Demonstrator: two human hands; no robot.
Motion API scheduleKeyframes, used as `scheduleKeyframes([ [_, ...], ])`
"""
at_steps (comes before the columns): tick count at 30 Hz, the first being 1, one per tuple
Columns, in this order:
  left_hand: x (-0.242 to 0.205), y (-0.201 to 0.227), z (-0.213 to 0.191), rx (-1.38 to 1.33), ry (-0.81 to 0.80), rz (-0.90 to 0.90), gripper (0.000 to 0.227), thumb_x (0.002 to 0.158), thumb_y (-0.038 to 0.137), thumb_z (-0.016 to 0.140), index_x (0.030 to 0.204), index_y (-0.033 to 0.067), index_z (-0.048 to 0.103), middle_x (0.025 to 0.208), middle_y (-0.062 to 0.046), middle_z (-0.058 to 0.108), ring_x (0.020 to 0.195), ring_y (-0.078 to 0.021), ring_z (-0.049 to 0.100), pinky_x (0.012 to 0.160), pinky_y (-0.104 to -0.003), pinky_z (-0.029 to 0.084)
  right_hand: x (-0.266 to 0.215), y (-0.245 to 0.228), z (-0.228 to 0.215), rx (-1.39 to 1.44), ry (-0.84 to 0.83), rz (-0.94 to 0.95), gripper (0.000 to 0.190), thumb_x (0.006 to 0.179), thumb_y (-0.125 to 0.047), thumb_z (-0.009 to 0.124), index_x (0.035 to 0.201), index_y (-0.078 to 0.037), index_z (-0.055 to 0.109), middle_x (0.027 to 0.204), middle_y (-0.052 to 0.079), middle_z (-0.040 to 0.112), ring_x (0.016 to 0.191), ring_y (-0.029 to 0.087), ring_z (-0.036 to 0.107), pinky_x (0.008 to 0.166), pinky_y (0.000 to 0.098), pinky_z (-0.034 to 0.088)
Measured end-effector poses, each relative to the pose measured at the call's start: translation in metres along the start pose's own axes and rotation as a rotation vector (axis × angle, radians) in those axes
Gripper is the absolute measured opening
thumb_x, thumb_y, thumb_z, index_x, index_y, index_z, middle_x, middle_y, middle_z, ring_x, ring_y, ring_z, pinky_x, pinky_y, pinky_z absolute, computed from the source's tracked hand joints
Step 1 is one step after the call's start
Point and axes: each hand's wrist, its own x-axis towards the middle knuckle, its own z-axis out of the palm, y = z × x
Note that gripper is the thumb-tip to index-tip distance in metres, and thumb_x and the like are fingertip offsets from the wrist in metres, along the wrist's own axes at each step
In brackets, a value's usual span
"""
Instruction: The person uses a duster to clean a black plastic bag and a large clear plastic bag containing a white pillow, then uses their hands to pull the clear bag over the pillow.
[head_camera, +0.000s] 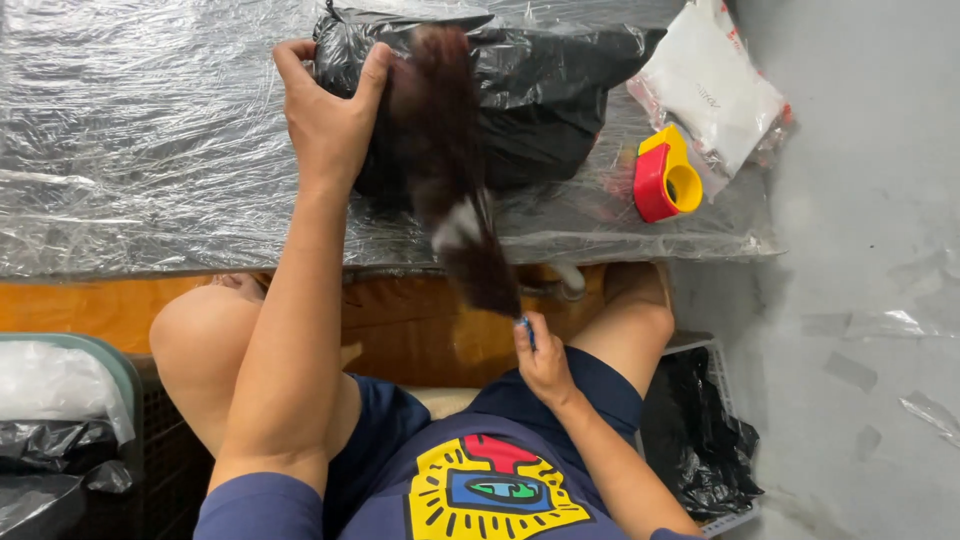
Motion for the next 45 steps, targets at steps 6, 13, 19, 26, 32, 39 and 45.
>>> scheduleKeyframes([
  [6,0.003,-0.019,0.004,0.002,-0.020,0.169,0.067,0.097,0.063,0.071,0.125,0.0125,0.037,0.122,-0.014,0.057,0.113,-0.0306,0.061,0.092,-0.042,0.049,0.020,-0.022,0.000,0.697,0.331,0.121,0.029,0.112,-0.034,0.035,0.115,-0.009,0.048,0.067,0.002,0.039,0.045,0.010,0.036,0.039,0.0238,0.029],
  [13,0.005,-0.025,0.010,0.003,-0.032,0.122,0.049,0.105,0.049,0.069,0.124,0.0174,0.037,0.086,-0.003,0.068,0.072,-0.0190,0.062,0.062,-0.038,0.050,0.017,-0.019,-0.012,0.039,-0.016,0.036,0.042,0.106,-0.048,0.040,0.123,-0.012,0.056,0.066,0.003,0.055,0.054,0.020,0.055,0.055,0.0372,0.041],
  [19,0.006,-0.023,0.010,0.095,-0.027,0.135,0.064,0.104,0.068,0.054,0.130,0.0111,0.039,0.073,0.001,0.038,0.066,-0.0171,0.043,0.063,-0.038,0.040,0.034,-0.022,-0.035,0.764,0.353,0.319,0.035,0.111,-0.040,0.035,0.109,-0.007,0.047,0.067,0.004,0.040,0.041,0.009,0.035,0.036,0.0247,0.031],
  [26,0.005,-0.020,0.009,0.054,-0.026,0.161,0.055,0.105,0.062,0.057,0.118,0.0125,0.038,0.074,0.000,0.041,0.066,-0.0166,0.045,0.062,-0.037,0.042,0.023,-0.047,-0.042,0.693,0.289,0.371,0.040,0.110,-0.040,0.033,0.110,-0.004,0.050,0.066,0.004,0.043,0.041,0.010,0.037,0.034,0.0263,0.034],
  [32,0.008,-0.026,0.010,0.100,-0.025,0.171,0.055,0.107,0.062,0.055,0.119,0.0116,0.038,0.075,-0.001,0.042,0.067,-0.0179,0.045,0.062,-0.038,0.040,0.003,-0.031,-0.014,0.394,0.244,0.167,0.031,0.110,-0.036,0.034,0.104,-0.008,0.047,0.065,0.003,0.050,0.049,0.016,0.048,0.048,0.0327,0.040],
  [39,0.006,-0.025,0.006,0.088,-0.040,0.190,0.050,0.109,0.056,0.057,0.119,0.0106,0.038,0.075,-0.003,0.048,0.067,-0.0199,0.049,0.063,-0.040,0.041,0.006,-0.036,-0.048,0.280,0.350,0.012,0.020,0.106,-0.025,0.051,0.115,-0.007,0.057,0.080,0.001,0.061,0.065,0.013,0.059,0.059,0.0288,0.051],
  [45,0.004,-0.021,0.006,0.074,-0.019,0.194,0.049,0.109,0.056,0.057,0.116,0.0113,0.038,0.077,-0.004,0.048,0.067,-0.0205,0.047,0.062,-0.040,0.041,0.069,0.032,-0.180,0.184,0.795,0.225,0.031,0.098,-0.014,0.049,0.129,-0.012,0.054,0.081,0.003,0.056,0.062,0.011,0.052,0.049,0.0241,0.043],
])
